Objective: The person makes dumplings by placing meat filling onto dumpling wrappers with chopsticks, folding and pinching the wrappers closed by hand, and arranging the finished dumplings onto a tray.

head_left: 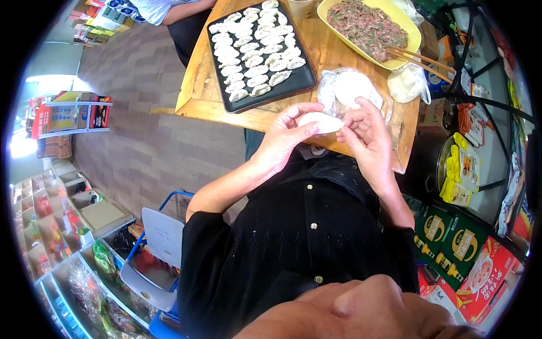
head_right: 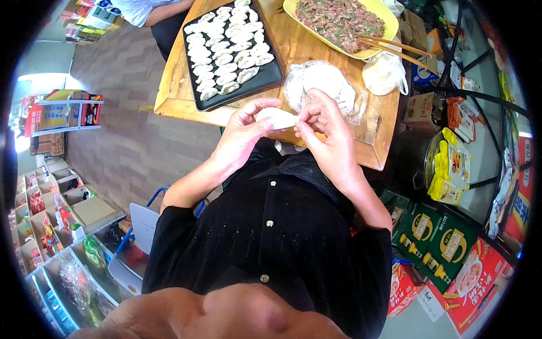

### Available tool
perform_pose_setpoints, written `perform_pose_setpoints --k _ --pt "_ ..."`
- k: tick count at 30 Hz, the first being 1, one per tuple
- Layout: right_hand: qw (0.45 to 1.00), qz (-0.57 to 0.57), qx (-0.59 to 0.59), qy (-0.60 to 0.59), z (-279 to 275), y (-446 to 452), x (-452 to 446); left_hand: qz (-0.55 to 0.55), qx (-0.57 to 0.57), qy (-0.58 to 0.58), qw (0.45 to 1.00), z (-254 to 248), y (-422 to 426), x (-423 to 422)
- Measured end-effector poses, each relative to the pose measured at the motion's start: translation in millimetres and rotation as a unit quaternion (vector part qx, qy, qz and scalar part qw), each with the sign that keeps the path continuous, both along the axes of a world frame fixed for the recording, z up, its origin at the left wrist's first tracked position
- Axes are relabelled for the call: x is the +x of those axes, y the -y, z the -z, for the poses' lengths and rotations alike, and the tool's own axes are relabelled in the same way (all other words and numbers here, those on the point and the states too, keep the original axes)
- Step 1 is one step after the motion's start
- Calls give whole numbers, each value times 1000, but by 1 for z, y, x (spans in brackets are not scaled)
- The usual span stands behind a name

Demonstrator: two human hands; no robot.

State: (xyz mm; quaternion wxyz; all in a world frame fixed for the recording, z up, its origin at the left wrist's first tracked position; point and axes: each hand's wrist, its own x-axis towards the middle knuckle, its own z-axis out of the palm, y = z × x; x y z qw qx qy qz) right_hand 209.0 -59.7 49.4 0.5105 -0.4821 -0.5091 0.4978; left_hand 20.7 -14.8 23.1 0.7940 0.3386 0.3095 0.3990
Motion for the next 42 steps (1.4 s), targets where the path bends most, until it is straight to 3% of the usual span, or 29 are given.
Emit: perform_pose_setpoints --k 5,12,14,21,23,32,42 --pt "999 0 36 -21 0 1 -3 13 76 -31 997 -9 1 -1" --pt "998 13 54 13 3 5 -5 32 94 -47 994 -13 -4 -1" --pt "997 27 69 4 5 5 -6 22 153 -89 984 -8 -4 2" --pt "984 38 145 93 7 5 -8 38 92 -97 990 -14 -7 4" --pt "970 27 198 140 10 4 -8 34 186 -136 972 -12 -8 7" --pt "962 55 201 178 7 0 -11 101 237 -183 949 -25 -12 -1" --pt "956 33 226 182 12 -4 -14 122 200 -168 958 -27 -14 -9"
